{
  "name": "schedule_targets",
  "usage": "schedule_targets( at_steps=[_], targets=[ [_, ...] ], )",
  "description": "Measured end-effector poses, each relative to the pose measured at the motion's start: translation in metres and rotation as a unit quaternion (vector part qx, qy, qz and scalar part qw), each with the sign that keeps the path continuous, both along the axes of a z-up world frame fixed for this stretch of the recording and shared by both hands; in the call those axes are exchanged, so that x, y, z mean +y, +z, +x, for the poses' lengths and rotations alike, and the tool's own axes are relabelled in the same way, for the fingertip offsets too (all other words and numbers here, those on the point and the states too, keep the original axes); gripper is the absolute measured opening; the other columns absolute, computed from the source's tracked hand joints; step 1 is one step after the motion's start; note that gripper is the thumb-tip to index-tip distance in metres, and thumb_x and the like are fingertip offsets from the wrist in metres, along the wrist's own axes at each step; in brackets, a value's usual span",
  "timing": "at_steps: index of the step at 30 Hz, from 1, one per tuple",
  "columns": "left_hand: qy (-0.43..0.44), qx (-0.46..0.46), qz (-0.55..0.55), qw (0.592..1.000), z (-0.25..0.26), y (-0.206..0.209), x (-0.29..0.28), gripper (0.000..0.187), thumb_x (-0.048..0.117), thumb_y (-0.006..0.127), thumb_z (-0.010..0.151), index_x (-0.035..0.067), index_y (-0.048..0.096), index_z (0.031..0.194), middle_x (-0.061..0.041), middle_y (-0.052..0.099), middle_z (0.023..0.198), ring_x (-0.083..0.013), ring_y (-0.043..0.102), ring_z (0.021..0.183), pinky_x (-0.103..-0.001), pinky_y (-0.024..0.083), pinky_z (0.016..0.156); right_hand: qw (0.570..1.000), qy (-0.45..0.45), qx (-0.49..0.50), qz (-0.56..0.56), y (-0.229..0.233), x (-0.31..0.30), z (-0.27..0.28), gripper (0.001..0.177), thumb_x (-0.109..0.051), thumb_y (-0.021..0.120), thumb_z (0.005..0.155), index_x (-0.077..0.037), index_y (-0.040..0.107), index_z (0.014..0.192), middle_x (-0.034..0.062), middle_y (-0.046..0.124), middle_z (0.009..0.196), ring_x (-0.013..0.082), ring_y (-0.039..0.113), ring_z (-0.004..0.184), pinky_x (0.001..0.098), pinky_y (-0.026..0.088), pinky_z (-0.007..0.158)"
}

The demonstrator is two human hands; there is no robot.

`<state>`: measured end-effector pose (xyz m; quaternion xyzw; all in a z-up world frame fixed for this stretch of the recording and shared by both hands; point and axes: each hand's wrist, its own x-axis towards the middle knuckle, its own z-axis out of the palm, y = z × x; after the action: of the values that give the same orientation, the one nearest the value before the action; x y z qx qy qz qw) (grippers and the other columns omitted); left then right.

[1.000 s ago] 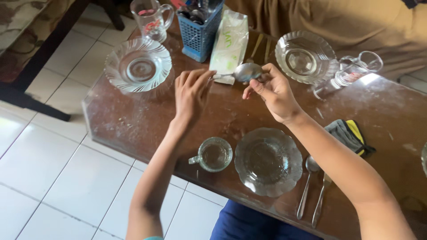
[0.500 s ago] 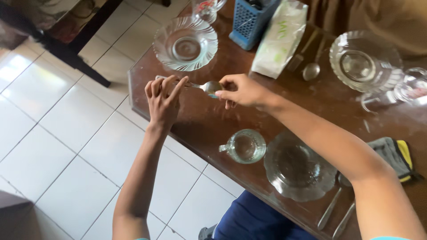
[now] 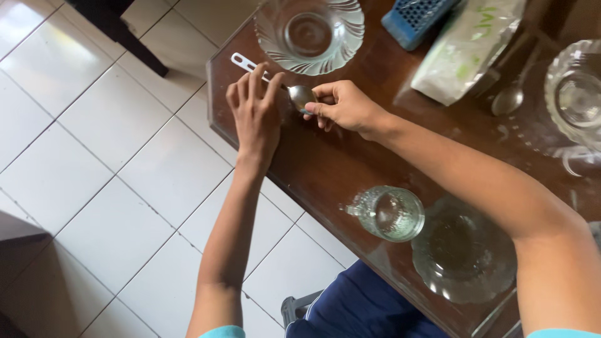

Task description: The person arranges plates, glasses, and cutlery on a wooden tabletop, moving a utensil holder and adjusting the placement of a napkin.

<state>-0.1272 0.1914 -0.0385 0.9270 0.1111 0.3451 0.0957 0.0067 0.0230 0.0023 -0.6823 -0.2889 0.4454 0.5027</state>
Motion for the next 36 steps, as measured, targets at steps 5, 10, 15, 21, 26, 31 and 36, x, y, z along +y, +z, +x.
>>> schedule_targets(
  at_steps=[5, 10, 15, 21, 26, 31, 36],
  targets=[
    [0.011, 0.019, -0.028, 0.999, 0.002, -0.003, 0.001, 0.056, 0.0, 0.067, 0.086, 0.014, 0.065, 0.14, -0.015, 0.049, 0.154, -0.0351, 0.048, 0.137, -0.048, 0.041, 0.114, 0.999, -0.015, -0.027, 0.031, -0.006, 0.013, -0.011, 0.016, -0.017, 0.066, 0.101, -0.002, 0.071, 0.1, 0.0005, 0.072, 0.086, 0.0038, 0.055, 0.064, 0.023, 0.048, 0.059],
    [0.006, 0.026, -0.046, 0.999, 0.004, -0.005, 0.002, 0.051, 0.003, 0.067, 0.092, 0.015, 0.065, 0.142, -0.014, 0.051, 0.152, -0.0336, 0.051, 0.136, -0.046, 0.042, 0.113, 0.991, -0.016, -0.133, 0.009, -0.01, 0.019, -0.018, 0.02, -0.021, 0.068, 0.1, -0.003, 0.07, 0.108, 0.0016, 0.068, 0.08, 0.0057, 0.055, 0.065, 0.0237, 0.047, 0.059],
    [0.009, 0.026, -0.031, 0.999, 0.001, -0.001, 0.001, 0.048, 0.009, 0.069, 0.092, 0.014, 0.065, 0.139, -0.012, 0.054, 0.148, -0.03, 0.055, 0.129, -0.043, 0.044, 0.105, 0.987, -0.036, -0.155, -0.035, -0.006, 0.024, -0.019, 0.042, -0.026, 0.076, 0.089, -0.006, 0.06, 0.122, 0.0006, 0.065, 0.077, 0.0081, 0.06, 0.062, 0.0282, 0.051, 0.055],
    [0.04, 0.037, -0.003, 0.998, 0.0, 0.001, -0.001, 0.052, 0.005, 0.071, 0.085, 0.014, 0.067, 0.137, -0.011, 0.056, 0.143, -0.0275, 0.056, 0.126, -0.041, 0.045, 0.099, 0.969, -0.022, -0.244, -0.035, -0.006, 0.026, -0.021, 0.06, -0.031, 0.089, 0.075, -0.004, 0.059, 0.12, 0.0036, 0.071, 0.089, 0.0112, 0.068, 0.074, 0.0298, 0.057, 0.067],
    [0.035, 0.029, -0.021, 0.999, 0.0, 0.003, -0.001, 0.051, 0.007, 0.073, 0.081, 0.012, 0.068, 0.132, -0.01, 0.057, 0.138, -0.0281, 0.056, 0.123, -0.042, 0.045, 0.097, 0.888, -0.002, -0.459, 0.035, -0.008, 0.022, -0.023, 0.053, -0.026, 0.088, 0.081, -0.003, 0.064, 0.122, 0.0186, 0.066, 0.112, 0.0348, 0.07, 0.096, 0.0426, 0.057, 0.084],
    [0.025, 0.01, -0.046, 0.999, 0.001, 0.006, -0.003, 0.036, 0.011, 0.071, 0.094, 0.009, 0.068, 0.129, -0.007, 0.06, 0.134, -0.0268, 0.057, 0.12, -0.043, 0.045, 0.093, 0.879, 0.014, -0.476, -0.027, 0.001, 0.016, -0.025, 0.048, -0.025, 0.079, 0.087, -0.007, 0.063, 0.128, 0.0158, 0.066, 0.113, 0.0369, 0.07, 0.097, 0.0463, 0.057, 0.083],
    [0.031, 0.012, -0.045, 0.998, 0.004, 0.006, -0.003, 0.026, 0.017, 0.072, 0.098, 0.011, 0.069, 0.123, -0.004, 0.062, 0.131, -0.026, 0.059, 0.117, -0.042, 0.046, 0.092, 0.871, 0.016, -0.491, -0.03, -0.005, 0.016, -0.019, 0.05, -0.028, 0.074, 0.091, -0.006, 0.062, 0.133, 0.0136, 0.064, 0.114, 0.0363, 0.07, 0.097, 0.0472, 0.057, 0.082]
  ],
)
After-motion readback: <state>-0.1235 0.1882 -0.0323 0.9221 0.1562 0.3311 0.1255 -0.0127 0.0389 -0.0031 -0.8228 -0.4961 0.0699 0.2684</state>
